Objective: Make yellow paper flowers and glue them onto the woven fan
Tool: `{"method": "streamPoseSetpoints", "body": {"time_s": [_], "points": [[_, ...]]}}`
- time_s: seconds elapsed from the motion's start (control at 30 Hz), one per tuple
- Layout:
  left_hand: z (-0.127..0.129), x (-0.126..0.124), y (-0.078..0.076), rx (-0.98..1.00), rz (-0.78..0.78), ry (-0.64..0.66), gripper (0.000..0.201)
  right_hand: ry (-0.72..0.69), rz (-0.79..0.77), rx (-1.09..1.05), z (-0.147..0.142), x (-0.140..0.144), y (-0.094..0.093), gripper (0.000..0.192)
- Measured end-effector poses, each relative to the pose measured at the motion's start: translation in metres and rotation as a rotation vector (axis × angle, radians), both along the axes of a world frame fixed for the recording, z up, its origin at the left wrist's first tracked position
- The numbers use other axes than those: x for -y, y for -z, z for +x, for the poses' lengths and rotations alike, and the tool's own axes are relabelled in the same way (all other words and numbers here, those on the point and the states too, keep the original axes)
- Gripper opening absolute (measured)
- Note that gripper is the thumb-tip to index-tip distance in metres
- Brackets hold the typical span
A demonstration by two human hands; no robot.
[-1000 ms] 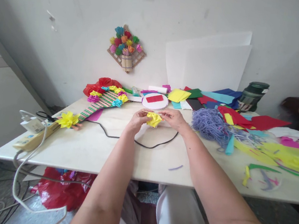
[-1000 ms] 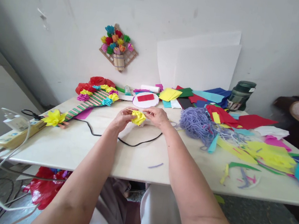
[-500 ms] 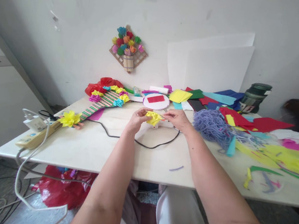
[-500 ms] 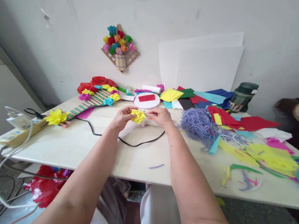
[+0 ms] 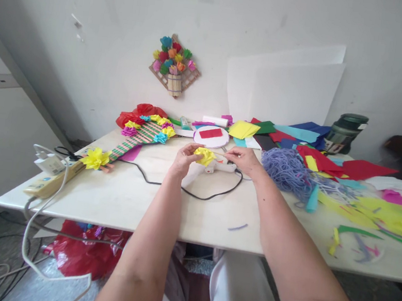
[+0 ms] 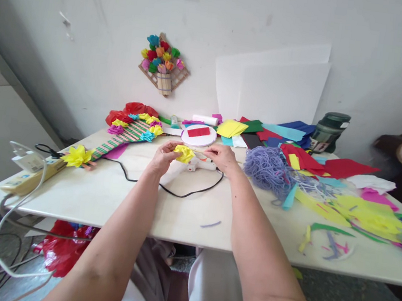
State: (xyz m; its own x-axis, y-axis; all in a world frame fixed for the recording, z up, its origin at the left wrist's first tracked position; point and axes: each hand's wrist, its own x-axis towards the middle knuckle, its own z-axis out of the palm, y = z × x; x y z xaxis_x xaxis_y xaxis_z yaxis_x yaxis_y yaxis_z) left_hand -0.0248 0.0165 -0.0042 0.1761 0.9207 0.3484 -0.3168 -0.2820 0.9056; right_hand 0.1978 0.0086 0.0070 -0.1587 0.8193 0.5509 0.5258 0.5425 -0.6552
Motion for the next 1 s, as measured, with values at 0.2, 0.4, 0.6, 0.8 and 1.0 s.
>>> {"method": "streamPoseSetpoints", "body": {"time_s": [0.2,0.4,0.6,0.8,1.0], "points": [[0.0,0.0,0.0,0.005,-0.007,-0.004,0.038,0.0,0.036,-0.002,0.002,0.001,0.0,0.026],[0.0,-0.001,0.0,0.016,0.003,0.005,0.038,0.044,0.033,0.019,0.004,-0.002,0.001,0.017],[0.0,-0.002,0.0,0.026,0.005,0.009,0.039,0.073,0.048,0.035,0.005,-0.001,-0.001,0.013],[0.001,-0.001,0.001,0.028,0.003,0.0,0.037,0.067,0.037,0.048,0.007,0.001,-0.003,0.013],[0.002,-0.002,0.002,0.019,-0.003,-0.012,0.035,0.111,0.042,0.122,0.006,0.006,-0.009,0.009]]}}
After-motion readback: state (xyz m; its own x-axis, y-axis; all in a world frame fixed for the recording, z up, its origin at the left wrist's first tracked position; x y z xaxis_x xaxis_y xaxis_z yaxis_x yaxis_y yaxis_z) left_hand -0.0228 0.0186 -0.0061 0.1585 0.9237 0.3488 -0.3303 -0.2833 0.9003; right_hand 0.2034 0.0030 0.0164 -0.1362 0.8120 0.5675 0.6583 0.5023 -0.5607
